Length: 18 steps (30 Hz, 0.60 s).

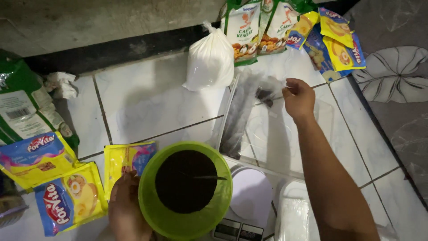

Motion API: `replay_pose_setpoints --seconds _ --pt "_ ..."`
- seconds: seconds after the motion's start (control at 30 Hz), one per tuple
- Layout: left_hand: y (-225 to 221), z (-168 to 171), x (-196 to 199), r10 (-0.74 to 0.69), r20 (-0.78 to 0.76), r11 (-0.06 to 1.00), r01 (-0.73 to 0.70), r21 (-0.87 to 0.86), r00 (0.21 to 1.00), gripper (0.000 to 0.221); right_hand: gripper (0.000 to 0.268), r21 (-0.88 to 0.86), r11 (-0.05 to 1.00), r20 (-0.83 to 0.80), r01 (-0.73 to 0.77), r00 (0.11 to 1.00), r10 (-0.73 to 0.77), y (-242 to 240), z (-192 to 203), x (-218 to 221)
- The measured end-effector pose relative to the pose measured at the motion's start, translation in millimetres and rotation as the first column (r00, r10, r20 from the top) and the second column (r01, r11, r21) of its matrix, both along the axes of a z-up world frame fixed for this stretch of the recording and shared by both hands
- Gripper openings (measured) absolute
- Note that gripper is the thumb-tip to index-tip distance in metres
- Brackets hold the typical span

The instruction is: The person measures out a dark powder into small plastic bags by hand using a spoon and a digital scale, then seals the bags.

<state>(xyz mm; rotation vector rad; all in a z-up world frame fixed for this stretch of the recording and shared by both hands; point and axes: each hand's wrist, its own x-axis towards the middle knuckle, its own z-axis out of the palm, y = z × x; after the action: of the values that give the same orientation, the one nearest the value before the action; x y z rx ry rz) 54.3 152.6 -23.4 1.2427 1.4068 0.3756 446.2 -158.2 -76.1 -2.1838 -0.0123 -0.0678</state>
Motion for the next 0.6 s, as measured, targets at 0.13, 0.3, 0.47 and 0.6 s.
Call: replay_pose_setpoints --seconds 0.13,0.3,0.47,0.6 --pt "-5 10 9 0.192 0.111 0.976 -0.179 -0.121 0.975 0.022 0.044 0.106 0.983 0.024 0.150 0.988 -0.153 -6 -25 -15" --pt "3 -24 -9 0.006 -0.013 0.999 -0.006 0.043 1.000 0.025 0.064 0.142 0.980 -0.136 0.139 0.984 -0.119 -7 -74 -27" --pt "-2 3 12 0.386 0.149 0.872 -0.307 -0.381 0.911 0.021 0.052 0.132 0.986 -0.146 0.104 0.986 -0.084 2 -63 -29" --pt "0 -22 3 0.393 0.231 0.880 -0.291 -0.376 0.890 0.017 0.045 -0.026 0.997 -0.121 0.072 0.990 -0.074 -12 -66 -16"
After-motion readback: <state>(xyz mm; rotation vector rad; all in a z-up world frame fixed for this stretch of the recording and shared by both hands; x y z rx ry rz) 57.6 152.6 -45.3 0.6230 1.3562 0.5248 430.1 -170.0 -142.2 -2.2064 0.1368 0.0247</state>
